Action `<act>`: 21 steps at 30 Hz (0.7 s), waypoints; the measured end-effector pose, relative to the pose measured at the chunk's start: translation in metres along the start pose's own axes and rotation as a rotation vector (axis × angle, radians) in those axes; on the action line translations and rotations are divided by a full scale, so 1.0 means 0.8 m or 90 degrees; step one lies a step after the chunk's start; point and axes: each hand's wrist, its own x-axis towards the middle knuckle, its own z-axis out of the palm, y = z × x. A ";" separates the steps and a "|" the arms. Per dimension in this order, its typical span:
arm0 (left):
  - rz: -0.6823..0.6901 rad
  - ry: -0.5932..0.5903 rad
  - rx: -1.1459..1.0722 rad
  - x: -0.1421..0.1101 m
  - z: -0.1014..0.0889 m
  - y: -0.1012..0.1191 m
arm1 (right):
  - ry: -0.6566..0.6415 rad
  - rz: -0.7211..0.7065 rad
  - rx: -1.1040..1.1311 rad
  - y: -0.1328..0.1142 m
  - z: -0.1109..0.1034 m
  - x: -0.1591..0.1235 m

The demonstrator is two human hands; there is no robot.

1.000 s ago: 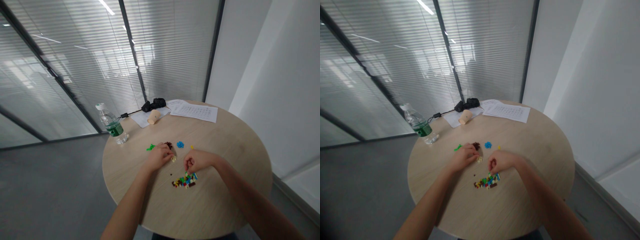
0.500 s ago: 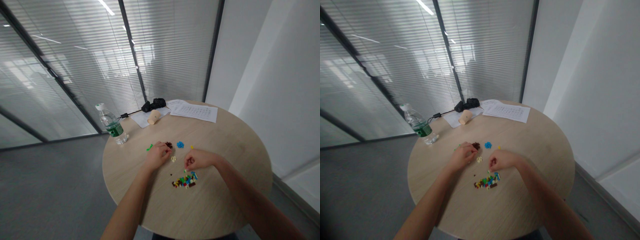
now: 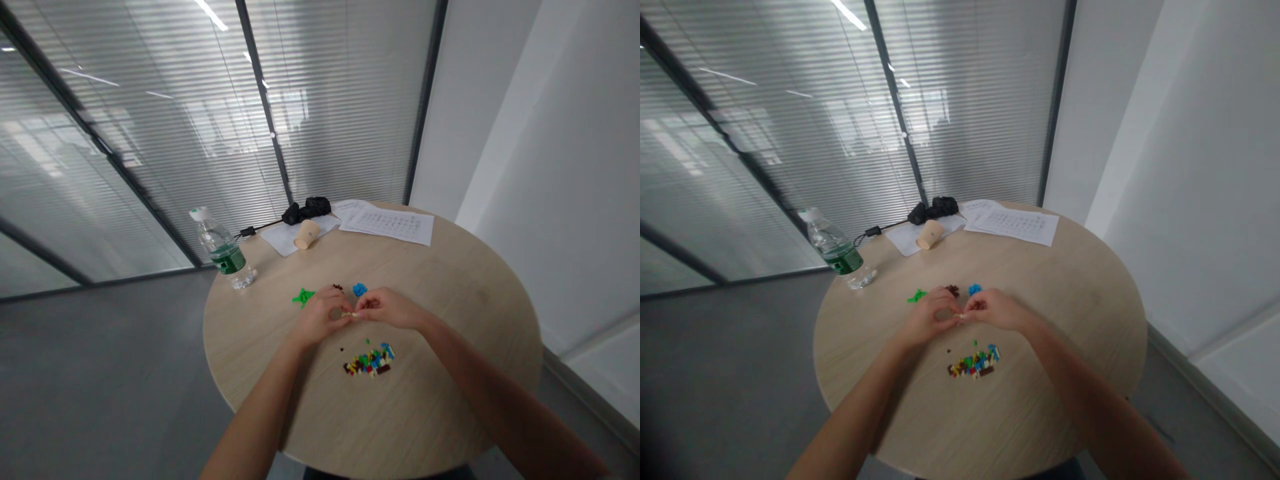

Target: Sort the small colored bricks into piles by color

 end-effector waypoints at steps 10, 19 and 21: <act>-0.057 -0.022 0.036 0.000 -0.006 0.001 | 0.038 0.021 -0.012 0.001 -0.005 -0.002; -0.107 -0.098 0.125 -0.004 -0.013 -0.009 | -0.141 0.034 -0.130 -0.002 -0.008 -0.012; -0.102 -0.103 0.128 -0.004 -0.012 -0.010 | -0.167 0.023 -0.152 -0.001 -0.007 -0.012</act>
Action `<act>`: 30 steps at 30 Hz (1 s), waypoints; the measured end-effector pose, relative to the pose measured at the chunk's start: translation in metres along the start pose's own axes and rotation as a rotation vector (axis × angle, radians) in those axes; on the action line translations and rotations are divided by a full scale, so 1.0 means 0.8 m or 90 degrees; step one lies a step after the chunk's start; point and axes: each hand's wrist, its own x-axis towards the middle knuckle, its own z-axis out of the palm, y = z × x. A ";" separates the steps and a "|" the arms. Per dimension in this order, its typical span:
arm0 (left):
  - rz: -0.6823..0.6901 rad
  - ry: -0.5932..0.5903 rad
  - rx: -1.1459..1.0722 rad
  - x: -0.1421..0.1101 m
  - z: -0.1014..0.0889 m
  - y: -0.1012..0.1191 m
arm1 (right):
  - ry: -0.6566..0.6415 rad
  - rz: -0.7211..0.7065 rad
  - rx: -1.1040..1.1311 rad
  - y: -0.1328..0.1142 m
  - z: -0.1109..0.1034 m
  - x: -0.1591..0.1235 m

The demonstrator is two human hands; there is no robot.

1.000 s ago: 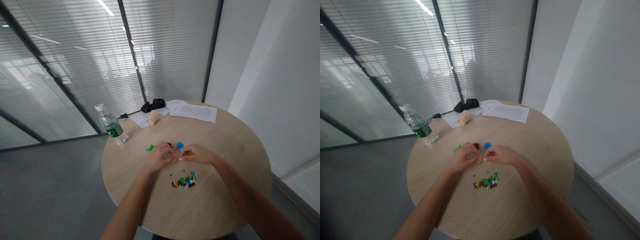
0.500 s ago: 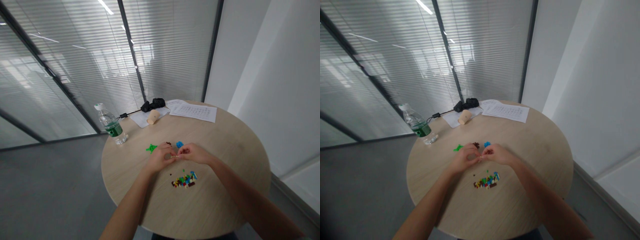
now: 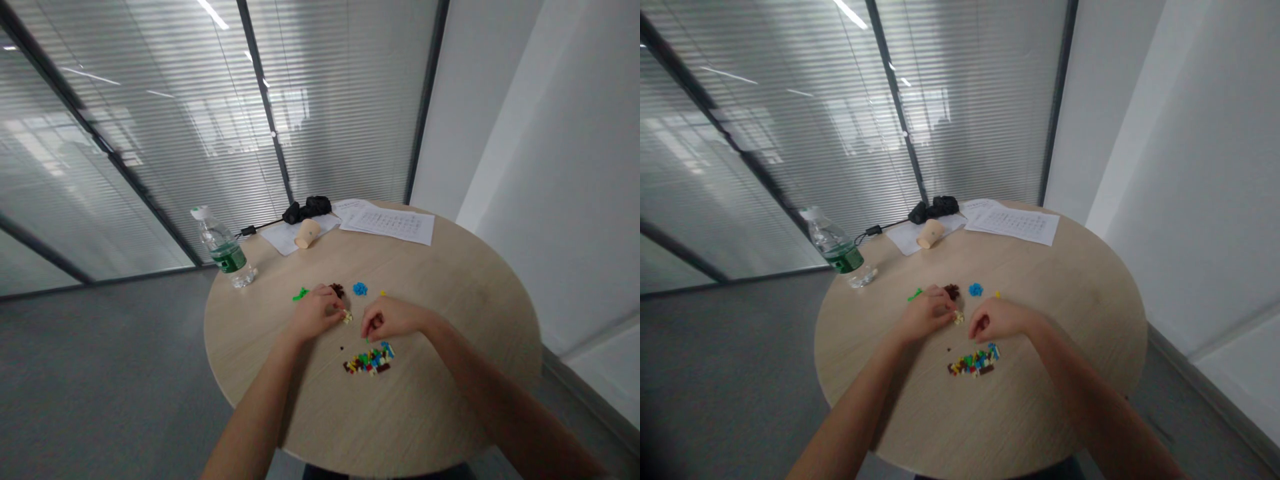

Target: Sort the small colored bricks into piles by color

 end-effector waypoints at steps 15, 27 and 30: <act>-0.003 0.001 -0.001 -0.001 -0.003 0.002 | 0.042 -0.006 0.011 -0.005 0.000 0.001; 0.104 0.145 -0.139 0.003 0.002 0.017 | 0.256 -0.025 0.274 0.009 0.010 0.025; 0.092 0.132 -0.136 0.004 0.006 0.018 | 0.252 -0.022 0.295 0.004 0.009 0.024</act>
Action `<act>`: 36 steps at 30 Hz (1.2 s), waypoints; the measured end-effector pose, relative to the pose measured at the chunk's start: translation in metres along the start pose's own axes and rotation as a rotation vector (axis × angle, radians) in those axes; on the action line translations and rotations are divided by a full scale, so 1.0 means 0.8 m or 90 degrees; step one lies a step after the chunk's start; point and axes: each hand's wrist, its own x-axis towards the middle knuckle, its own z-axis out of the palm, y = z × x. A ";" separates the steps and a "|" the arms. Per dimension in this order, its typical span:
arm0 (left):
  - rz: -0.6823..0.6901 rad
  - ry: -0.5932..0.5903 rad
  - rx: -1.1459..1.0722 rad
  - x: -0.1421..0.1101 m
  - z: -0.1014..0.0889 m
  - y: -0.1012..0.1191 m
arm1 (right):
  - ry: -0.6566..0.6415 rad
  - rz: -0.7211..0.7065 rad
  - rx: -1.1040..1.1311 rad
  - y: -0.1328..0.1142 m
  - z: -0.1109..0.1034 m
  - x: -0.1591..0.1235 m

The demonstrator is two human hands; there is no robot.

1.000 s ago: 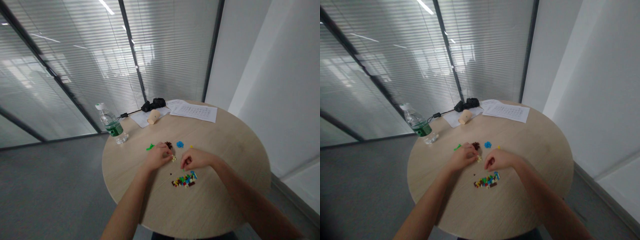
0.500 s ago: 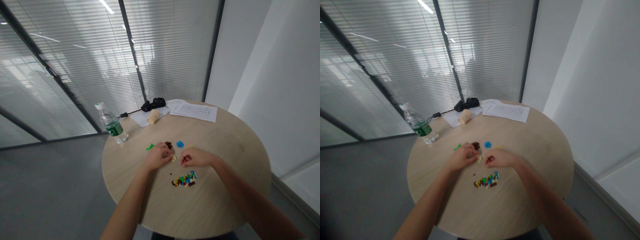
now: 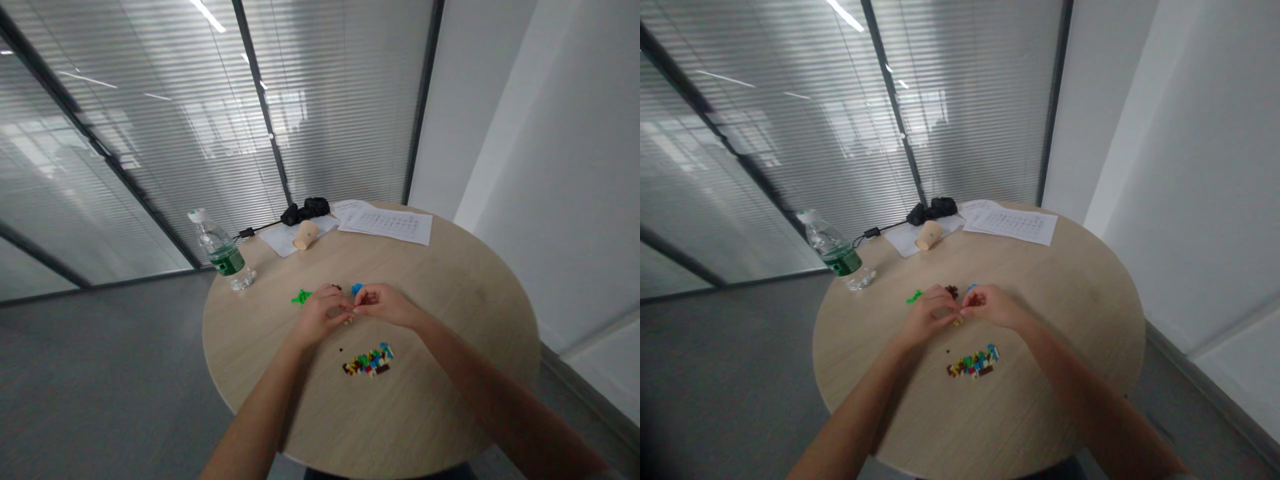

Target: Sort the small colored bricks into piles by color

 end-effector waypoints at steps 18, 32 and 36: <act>-0.497 0.100 0.371 -0.028 -0.052 -0.054 | 0.011 0.035 -0.068 -0.005 0.000 -0.003; -0.444 0.089 0.324 -0.023 -0.045 -0.051 | -0.138 0.024 -0.249 -0.016 0.012 -0.016; -0.326 0.034 0.267 -0.021 -0.031 -0.049 | -0.190 -0.089 -0.322 -0.011 0.020 -0.018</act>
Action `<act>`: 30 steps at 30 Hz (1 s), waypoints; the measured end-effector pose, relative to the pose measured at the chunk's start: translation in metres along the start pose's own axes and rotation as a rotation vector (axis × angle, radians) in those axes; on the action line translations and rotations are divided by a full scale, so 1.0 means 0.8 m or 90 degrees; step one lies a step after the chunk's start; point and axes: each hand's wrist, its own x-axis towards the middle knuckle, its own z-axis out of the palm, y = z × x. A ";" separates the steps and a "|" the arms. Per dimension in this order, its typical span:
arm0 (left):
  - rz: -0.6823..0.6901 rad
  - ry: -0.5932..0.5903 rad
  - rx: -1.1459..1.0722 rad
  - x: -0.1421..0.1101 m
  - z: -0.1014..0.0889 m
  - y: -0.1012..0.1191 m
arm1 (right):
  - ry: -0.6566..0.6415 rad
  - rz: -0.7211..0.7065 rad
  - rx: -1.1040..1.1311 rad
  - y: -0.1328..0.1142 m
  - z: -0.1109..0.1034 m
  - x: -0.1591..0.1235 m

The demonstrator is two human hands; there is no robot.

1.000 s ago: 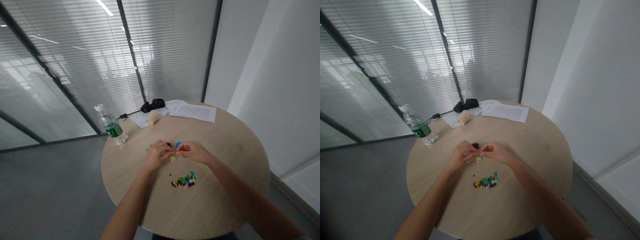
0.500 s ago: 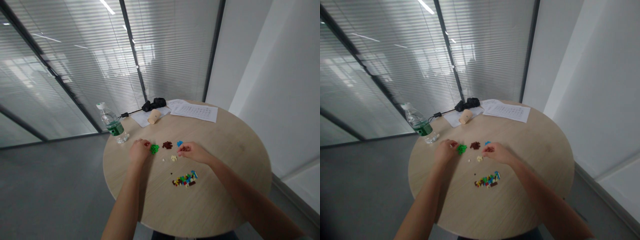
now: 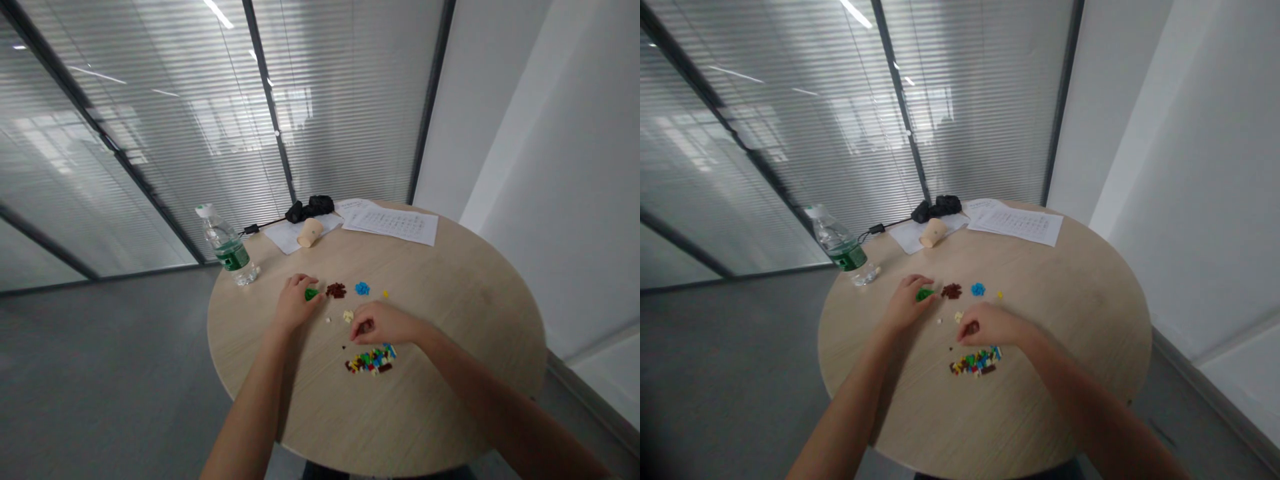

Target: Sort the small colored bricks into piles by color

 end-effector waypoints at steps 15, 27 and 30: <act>0.012 -0.050 0.029 0.000 0.016 0.009 | 0.026 -0.133 -0.130 -0.004 0.021 0.008; 0.007 -0.050 0.113 0.006 0.019 0.004 | 0.016 -0.131 -0.146 -0.004 0.023 0.011; -0.002 -0.051 0.125 0.005 0.019 0.003 | 0.017 -0.121 -0.151 -0.006 0.023 0.011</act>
